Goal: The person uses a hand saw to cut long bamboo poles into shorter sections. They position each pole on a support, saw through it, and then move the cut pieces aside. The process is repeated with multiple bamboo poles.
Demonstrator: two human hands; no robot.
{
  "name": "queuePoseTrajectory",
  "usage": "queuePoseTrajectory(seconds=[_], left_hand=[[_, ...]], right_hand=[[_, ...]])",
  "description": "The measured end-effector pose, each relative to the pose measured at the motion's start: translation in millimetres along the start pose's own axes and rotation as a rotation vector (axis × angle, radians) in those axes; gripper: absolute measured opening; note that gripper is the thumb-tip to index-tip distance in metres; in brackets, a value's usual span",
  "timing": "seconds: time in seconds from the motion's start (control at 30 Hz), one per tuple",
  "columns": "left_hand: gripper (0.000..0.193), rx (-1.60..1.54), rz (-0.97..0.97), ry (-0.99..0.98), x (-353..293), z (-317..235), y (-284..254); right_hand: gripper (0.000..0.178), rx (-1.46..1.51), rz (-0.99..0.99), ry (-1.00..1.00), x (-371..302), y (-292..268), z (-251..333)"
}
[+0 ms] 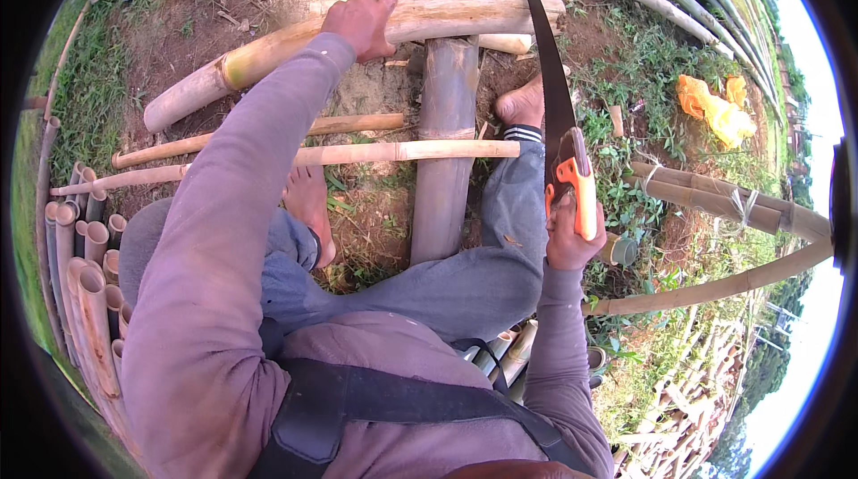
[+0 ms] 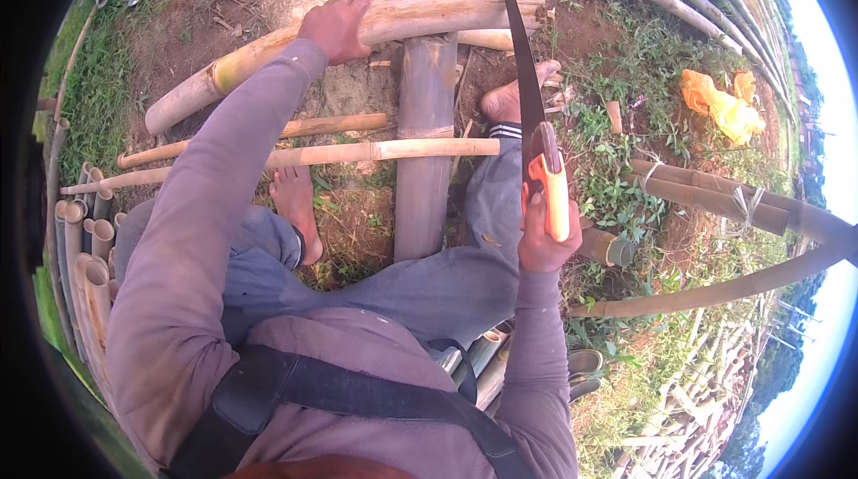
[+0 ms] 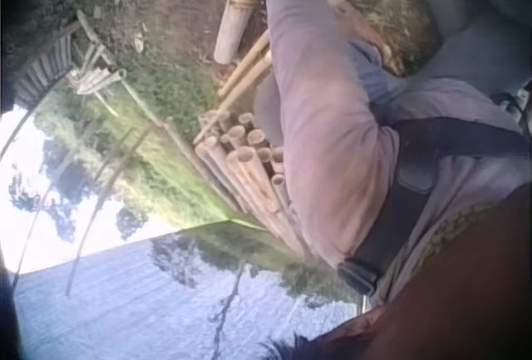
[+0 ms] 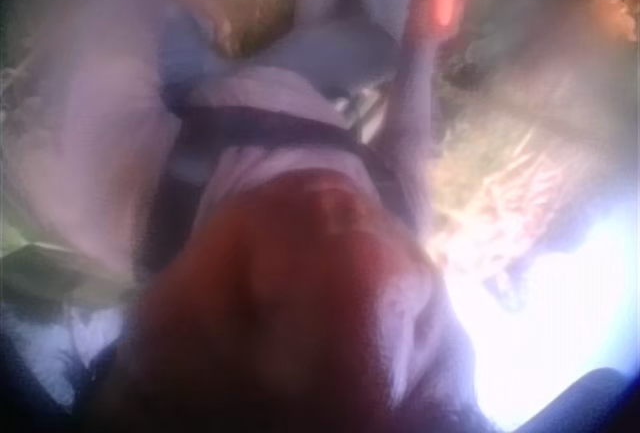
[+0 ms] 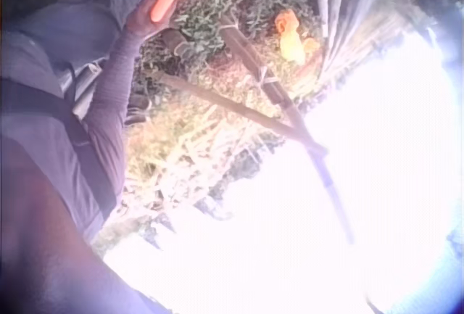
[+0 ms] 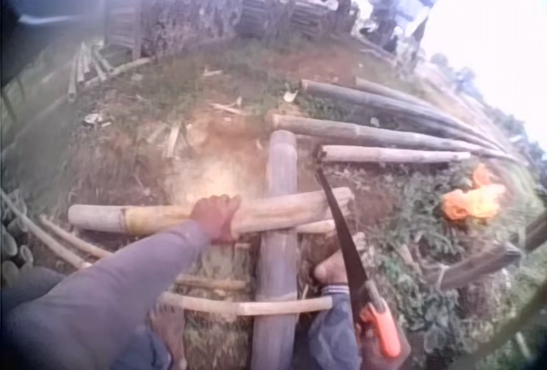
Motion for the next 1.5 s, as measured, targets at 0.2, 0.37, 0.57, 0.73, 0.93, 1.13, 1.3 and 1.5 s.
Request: queuePoseTrajectory(seconds=[0.2,0.37,0.57,0.73,0.93,1.13,1.3,1.5], left_hand=[[0.088,-0.002,-0.023,0.029,3,-7,6],[0.088,-0.006,0.036,0.008,1,-8,-9],[0.088,0.018,-0.054,0.021,-3,-2,0],[0.082,0.010,-0.006,0.010,1,-3,0],[0.082,-0.011,0.007,0.037,4,-3,-7],[0.082,0.006,-0.069,0.053,-3,3,3],[0.077,-0.035,0.025,0.058,1,-12,3],[0.084,-0.070,0.055,0.097,-3,13,-7]], right_hand=[[0.007,0.022,-0.017,-0.025,39,29,-15],[0.009,0.031,-0.017,-0.194,130,96,4],[0.006,0.005,0.010,-0.017,8,8,2],[0.007,0.055,-0.060,0.014,17,22,-2],[0.011,-0.006,0.039,-0.121,125,74,-4],[0.009,-0.086,0.079,-0.031,36,16,26],[0.008,-0.046,0.023,-0.093,67,53,8],[0.042,0.214,0.085,-0.210,71,77,12]])
Point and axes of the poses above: each hand's wrist, its own x-axis towards the middle knuckle, its own y-axis out of the palm, z = x × y, the point moved 3 cm from there along x, towards the middle knuckle, and after that the axes turned 6 degrees about x, right-handed, at the moved point
